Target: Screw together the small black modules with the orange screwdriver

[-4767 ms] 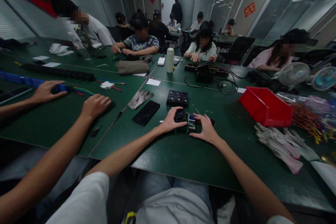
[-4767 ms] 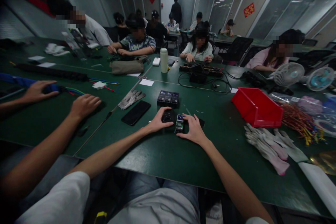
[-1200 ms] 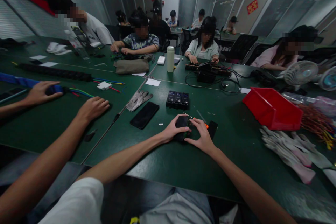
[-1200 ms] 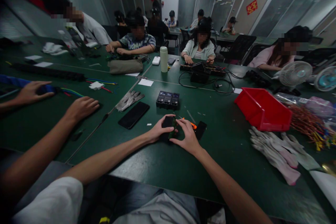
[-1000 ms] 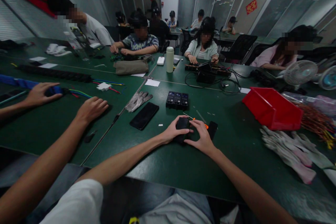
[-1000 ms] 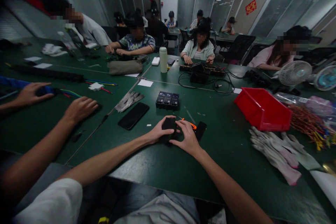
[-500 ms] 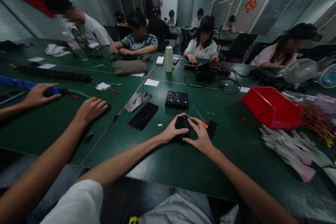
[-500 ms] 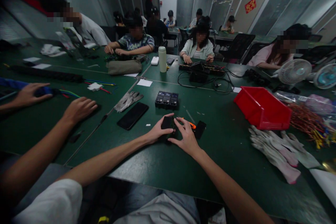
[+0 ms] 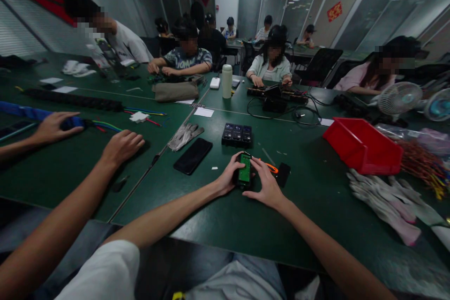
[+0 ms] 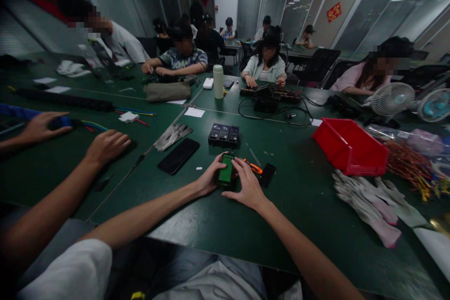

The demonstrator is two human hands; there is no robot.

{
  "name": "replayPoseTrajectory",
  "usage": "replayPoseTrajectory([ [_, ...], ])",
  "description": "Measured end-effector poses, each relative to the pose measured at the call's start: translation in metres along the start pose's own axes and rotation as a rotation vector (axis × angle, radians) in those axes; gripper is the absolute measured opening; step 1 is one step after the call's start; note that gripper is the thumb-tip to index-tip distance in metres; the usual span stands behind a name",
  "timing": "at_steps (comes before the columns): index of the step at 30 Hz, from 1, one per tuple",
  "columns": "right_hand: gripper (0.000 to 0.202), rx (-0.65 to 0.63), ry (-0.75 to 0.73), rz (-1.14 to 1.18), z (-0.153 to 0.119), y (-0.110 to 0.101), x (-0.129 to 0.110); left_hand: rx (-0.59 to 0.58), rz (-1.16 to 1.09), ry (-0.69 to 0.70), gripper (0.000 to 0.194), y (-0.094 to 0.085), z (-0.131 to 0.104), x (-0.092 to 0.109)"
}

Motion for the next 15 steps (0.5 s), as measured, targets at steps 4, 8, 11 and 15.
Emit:
replayPoseTrajectory([
  [4, 0.080, 0.066, 0.006, 0.019, -0.001, -0.005, -0.001, -0.016, 0.031, 0.003, 0.052, 0.003, -0.001, 0.000],
  [8, 0.065, 0.139, 0.006, 0.064, -0.004, -0.010, -0.001, -0.021, 0.024, 0.068, 0.041, 0.001, 0.003, 0.007],
  [11, 0.057, 0.202, 0.053, 0.115, -0.006, -0.012, 0.006, -0.020, 0.050, 0.083, 0.039, -0.005, 0.007, 0.012],
  [15, 0.046, 0.251, 0.150, 0.189, -0.008, -0.015, 0.019, 0.017, 0.095, 0.102, 0.046, -0.015, 0.010, 0.015],
])
Point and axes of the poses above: each hand's wrist, its own z-axis towards the middle knuckle, its own y-axis out of the palm, x = y × z, the point moved 8 cm from there along z, towards the middle knuckle, and after that the axes turned 3 degrees about -z, right-handed, at the moved point
